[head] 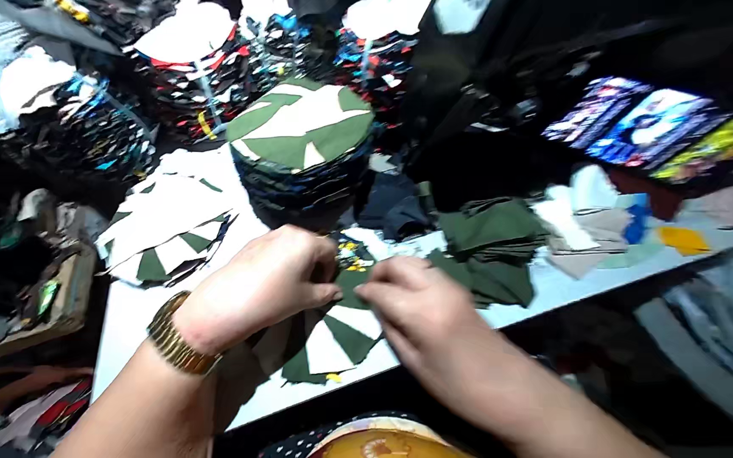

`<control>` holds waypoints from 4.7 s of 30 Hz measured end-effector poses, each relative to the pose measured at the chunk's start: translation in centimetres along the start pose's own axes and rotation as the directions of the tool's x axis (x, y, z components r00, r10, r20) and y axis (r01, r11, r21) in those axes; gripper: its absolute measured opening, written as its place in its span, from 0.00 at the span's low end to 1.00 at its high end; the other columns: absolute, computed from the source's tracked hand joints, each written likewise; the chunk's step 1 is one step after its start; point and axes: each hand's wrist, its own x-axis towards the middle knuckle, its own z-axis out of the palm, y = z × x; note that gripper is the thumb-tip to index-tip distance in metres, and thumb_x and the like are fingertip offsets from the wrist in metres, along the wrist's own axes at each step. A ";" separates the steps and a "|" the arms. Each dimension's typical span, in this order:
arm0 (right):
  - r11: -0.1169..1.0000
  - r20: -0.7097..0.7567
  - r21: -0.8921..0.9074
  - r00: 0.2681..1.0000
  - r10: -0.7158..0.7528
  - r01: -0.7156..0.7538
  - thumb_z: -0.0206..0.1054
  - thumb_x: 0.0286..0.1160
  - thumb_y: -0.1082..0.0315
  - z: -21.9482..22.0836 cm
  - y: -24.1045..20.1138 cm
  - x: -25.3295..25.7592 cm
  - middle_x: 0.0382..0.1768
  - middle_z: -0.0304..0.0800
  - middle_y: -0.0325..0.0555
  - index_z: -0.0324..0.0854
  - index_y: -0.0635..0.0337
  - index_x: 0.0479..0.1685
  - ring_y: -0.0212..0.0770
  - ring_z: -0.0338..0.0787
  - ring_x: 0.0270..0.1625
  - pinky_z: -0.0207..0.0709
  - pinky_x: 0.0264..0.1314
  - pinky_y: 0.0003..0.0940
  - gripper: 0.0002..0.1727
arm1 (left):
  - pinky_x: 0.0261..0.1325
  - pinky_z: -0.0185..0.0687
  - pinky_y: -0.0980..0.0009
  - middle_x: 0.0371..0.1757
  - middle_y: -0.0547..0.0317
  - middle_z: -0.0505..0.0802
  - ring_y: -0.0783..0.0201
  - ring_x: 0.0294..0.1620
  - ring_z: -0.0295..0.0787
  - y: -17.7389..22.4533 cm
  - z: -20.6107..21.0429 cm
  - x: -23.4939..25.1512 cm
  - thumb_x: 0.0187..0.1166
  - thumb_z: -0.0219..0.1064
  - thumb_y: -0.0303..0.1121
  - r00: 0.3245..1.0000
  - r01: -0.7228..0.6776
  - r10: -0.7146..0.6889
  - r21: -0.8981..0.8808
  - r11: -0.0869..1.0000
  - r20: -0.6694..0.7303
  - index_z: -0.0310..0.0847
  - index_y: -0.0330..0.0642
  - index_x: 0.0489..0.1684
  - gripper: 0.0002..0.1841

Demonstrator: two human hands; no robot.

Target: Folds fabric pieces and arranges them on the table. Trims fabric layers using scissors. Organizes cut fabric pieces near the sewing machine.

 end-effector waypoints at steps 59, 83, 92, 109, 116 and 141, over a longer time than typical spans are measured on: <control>0.820 -0.106 0.554 0.966 0.238 -0.141 0.77 0.68 0.61 -5.2 1.2 -0.1 0.43 0.93 0.31 0.88 0.45 0.55 0.30 0.93 0.41 0.91 0.44 0.24 0.15 | 0.31 0.80 0.81 0.34 0.56 0.92 0.73 0.30 0.85 3.1 1.0 0.2 0.75 0.71 0.21 0.994 0.022 -0.106 -0.941 0.339 -0.015 0.90 0.37 0.40 0.04; 0.936 -0.312 0.335 0.924 0.220 -0.109 0.67 0.79 0.67 -3.1 1.3 0.6 0.39 0.91 0.32 0.88 0.59 0.49 0.23 0.90 0.41 0.87 0.46 0.17 0.08 | 0.19 0.71 0.80 0.26 0.55 0.84 0.70 0.18 0.74 3.2 1.4 0.1 0.76 0.70 0.19 0.931 -0.266 -0.034 -0.740 0.618 -0.362 0.85 0.31 0.51 0.09; 0.816 -0.222 0.549 0.910 0.351 -0.180 0.67 0.82 0.65 -3.3 0.2 1.3 0.30 0.87 0.28 0.84 0.50 0.53 0.23 0.84 0.23 0.79 0.23 0.14 0.07 | 0.33 0.81 0.79 0.31 0.60 0.90 0.74 0.29 0.84 2.1 1.8 1.0 0.73 0.77 0.32 0.956 -0.261 0.073 -0.715 0.649 -0.282 0.89 0.35 0.41 0.09; 0.724 -0.056 0.688 0.991 0.124 -0.052 0.64 0.81 0.64 -4.3 2.2 0.7 0.46 0.88 0.32 0.84 0.46 0.66 0.28 0.88 0.41 0.86 0.43 0.22 0.17 | 0.33 0.75 0.82 0.28 0.64 0.87 0.78 0.30 0.81 1.8 1.2 1.1 0.80 0.68 0.27 0.969 -0.248 0.155 -0.722 0.646 -0.194 0.85 0.38 0.29 0.08; 0.898 -0.209 0.428 0.978 -0.011 0.102 0.74 0.74 0.59 -4.1 1.6 0.7 0.52 0.80 0.30 0.91 0.43 0.54 0.26 0.82 0.54 0.80 0.54 0.18 0.12 | 0.36 0.76 0.82 0.29 0.64 0.88 0.78 0.32 0.82 1.9 1.3 1.1 0.79 0.70 0.26 0.976 -0.212 0.178 -0.751 0.626 -0.127 0.87 0.37 0.30 0.07; 0.841 -0.243 0.512 0.910 0.336 -0.174 0.66 0.80 0.69 -3.1 0.1 2.6 0.32 0.89 0.27 0.85 0.54 0.50 0.21 0.86 0.28 0.82 0.28 0.14 0.06 | 0.27 0.74 0.83 0.26 0.65 0.88 0.78 0.26 0.80 -0.2 -0.6 0.6 0.82 0.69 0.30 0.970 -0.221 0.073 -0.704 0.675 -0.234 0.88 0.38 0.29 0.10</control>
